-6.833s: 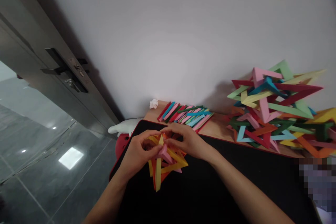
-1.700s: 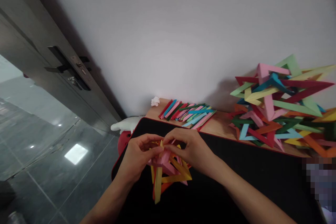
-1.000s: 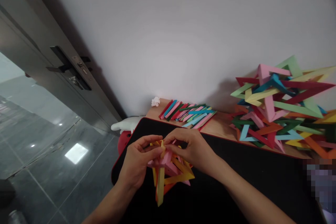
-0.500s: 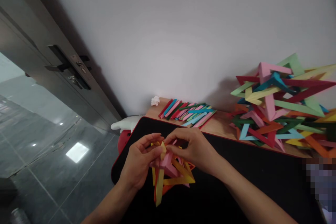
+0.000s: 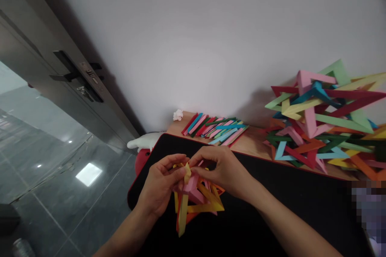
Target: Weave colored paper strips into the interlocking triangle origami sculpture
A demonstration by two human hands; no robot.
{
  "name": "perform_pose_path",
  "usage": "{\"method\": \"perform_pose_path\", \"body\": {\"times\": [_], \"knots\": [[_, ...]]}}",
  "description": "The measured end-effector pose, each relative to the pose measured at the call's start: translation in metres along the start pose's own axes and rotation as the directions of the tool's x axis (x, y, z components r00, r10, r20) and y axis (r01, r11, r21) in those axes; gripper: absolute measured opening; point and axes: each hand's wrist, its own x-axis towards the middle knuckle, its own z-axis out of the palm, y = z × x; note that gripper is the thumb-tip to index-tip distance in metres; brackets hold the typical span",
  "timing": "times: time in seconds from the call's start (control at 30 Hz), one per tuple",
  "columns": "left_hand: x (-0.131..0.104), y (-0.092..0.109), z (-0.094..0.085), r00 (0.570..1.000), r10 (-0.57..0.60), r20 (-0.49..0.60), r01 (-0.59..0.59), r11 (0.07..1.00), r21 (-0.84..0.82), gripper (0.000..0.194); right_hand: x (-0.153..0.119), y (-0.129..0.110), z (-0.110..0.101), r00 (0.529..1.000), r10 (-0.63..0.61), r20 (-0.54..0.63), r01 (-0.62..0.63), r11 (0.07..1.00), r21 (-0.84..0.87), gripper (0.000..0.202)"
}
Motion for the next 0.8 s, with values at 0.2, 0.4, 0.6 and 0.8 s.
{"method": "perform_pose_path", "body": {"times": [0.2,0.4,0.6,0.8], "knots": [[0.000,-0.001,0.000,1.000,-0.001,0.005,0.001,1.000,0.005,0.034,0.000,-0.001,-0.002,1.000,-0.008,0.012,0.008,1.000,0.018,0.013],[0.008,0.005,0.006,0.998,0.038,0.055,-0.040,0.998,0.052,0.027,0.000,0.001,-0.006,0.998,-0.041,-0.052,0.040,0.999,-0.034,0.013],[0.028,0.011,0.009,0.976,0.096,0.198,-0.120,0.986,0.115,0.024,0.003,0.009,-0.008,0.983,-0.089,-0.163,0.074,0.993,-0.095,0.013],[0.035,0.007,0.007,0.981,0.074,0.179,-0.094,0.990,0.108,0.024,0.003,0.011,-0.008,0.991,0.019,-0.132,-0.021,1.000,-0.011,0.011]]}}
